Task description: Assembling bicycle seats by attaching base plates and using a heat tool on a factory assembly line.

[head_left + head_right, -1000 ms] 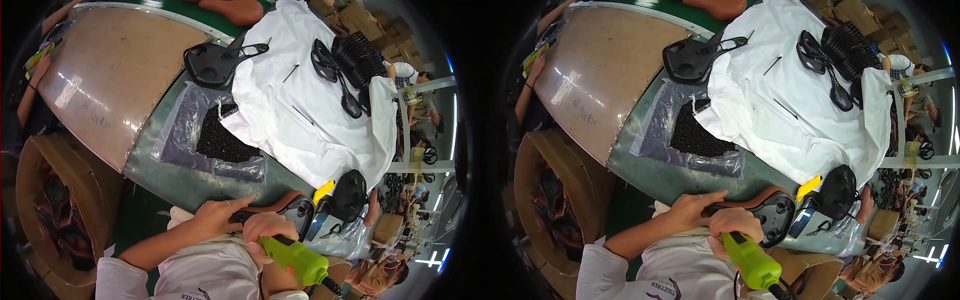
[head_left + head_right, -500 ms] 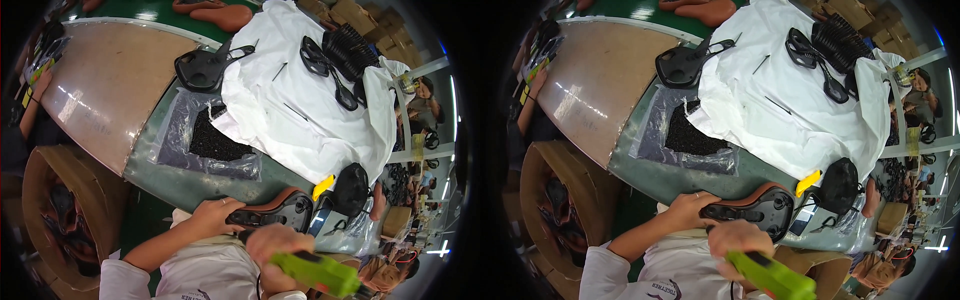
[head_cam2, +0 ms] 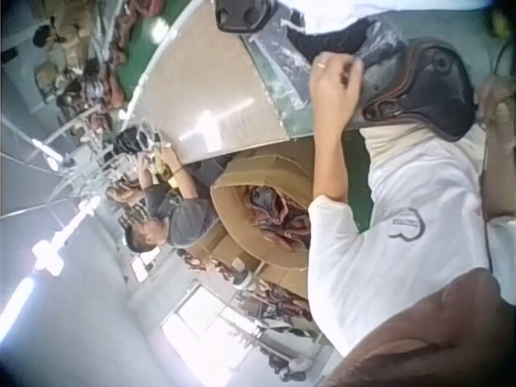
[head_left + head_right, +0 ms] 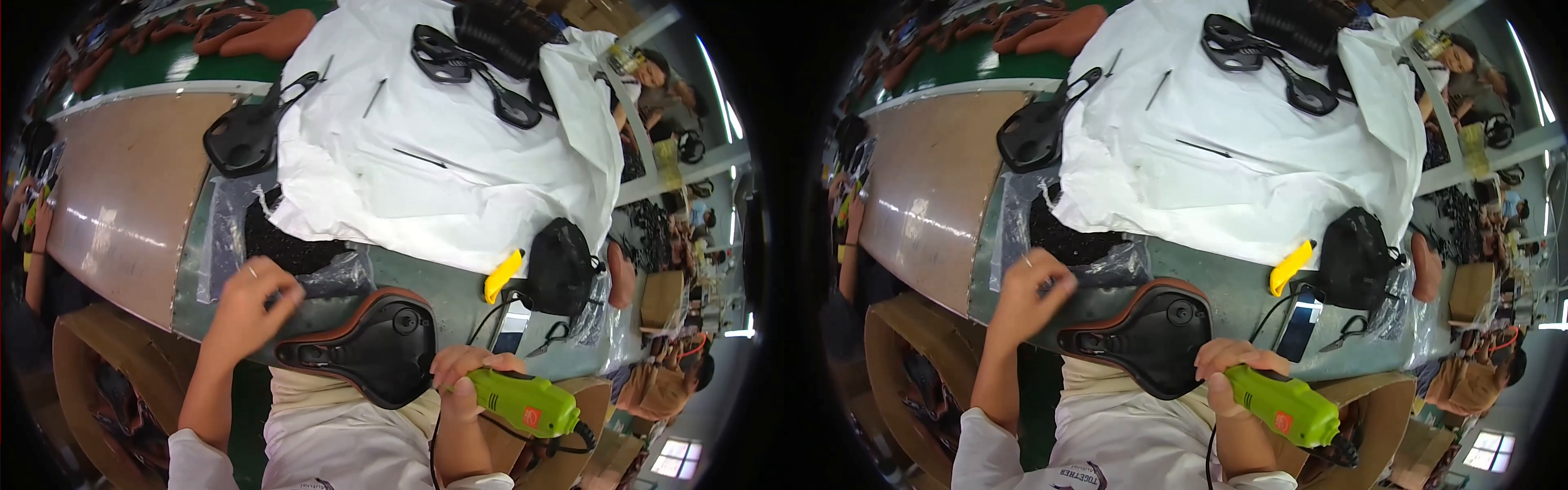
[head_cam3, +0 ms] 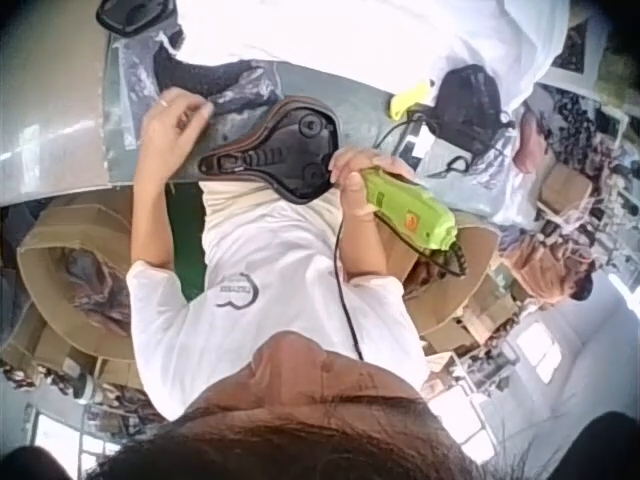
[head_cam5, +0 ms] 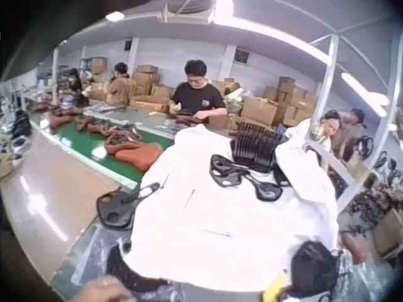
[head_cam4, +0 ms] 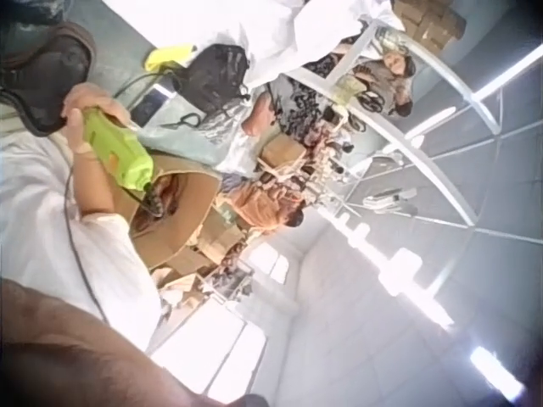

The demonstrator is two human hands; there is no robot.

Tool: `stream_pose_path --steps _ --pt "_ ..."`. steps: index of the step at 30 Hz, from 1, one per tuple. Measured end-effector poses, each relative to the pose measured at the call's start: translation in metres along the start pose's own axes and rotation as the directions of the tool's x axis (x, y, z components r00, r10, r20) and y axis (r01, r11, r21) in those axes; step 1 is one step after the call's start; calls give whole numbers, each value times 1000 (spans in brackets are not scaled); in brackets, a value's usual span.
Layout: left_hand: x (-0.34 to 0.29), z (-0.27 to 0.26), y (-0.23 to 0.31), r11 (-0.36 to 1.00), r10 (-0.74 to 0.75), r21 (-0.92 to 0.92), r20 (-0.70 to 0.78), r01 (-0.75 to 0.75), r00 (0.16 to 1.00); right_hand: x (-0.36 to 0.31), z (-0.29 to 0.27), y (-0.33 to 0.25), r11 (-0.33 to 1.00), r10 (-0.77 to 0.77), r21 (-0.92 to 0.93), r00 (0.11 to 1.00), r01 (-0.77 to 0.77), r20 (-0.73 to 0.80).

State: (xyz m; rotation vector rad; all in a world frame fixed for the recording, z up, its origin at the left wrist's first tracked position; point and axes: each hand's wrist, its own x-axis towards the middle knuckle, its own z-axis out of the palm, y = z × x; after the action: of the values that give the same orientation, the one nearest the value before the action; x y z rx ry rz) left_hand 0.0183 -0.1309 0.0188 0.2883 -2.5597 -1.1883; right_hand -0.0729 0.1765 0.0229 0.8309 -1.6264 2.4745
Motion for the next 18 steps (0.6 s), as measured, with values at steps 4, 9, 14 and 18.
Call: stream_pose_path --steps 4,9,14,18 --pt "47 24 -13 942 19 335 -124 24 992 -1 -9 6 995 -103 18 986 101 128" --pt "51 38 -26 830 138 553 -70 -76 988 6 -8 3 984 -171 -3 949 178 264" --pt "47 30 -21 875 78 483 -72 -33 994 5 -8 6 983 -184 14 954 186 236" --pt "41 34 -15 864 83 504 -136 -4 987 6 -13 10 981 -188 80 966 176 180"
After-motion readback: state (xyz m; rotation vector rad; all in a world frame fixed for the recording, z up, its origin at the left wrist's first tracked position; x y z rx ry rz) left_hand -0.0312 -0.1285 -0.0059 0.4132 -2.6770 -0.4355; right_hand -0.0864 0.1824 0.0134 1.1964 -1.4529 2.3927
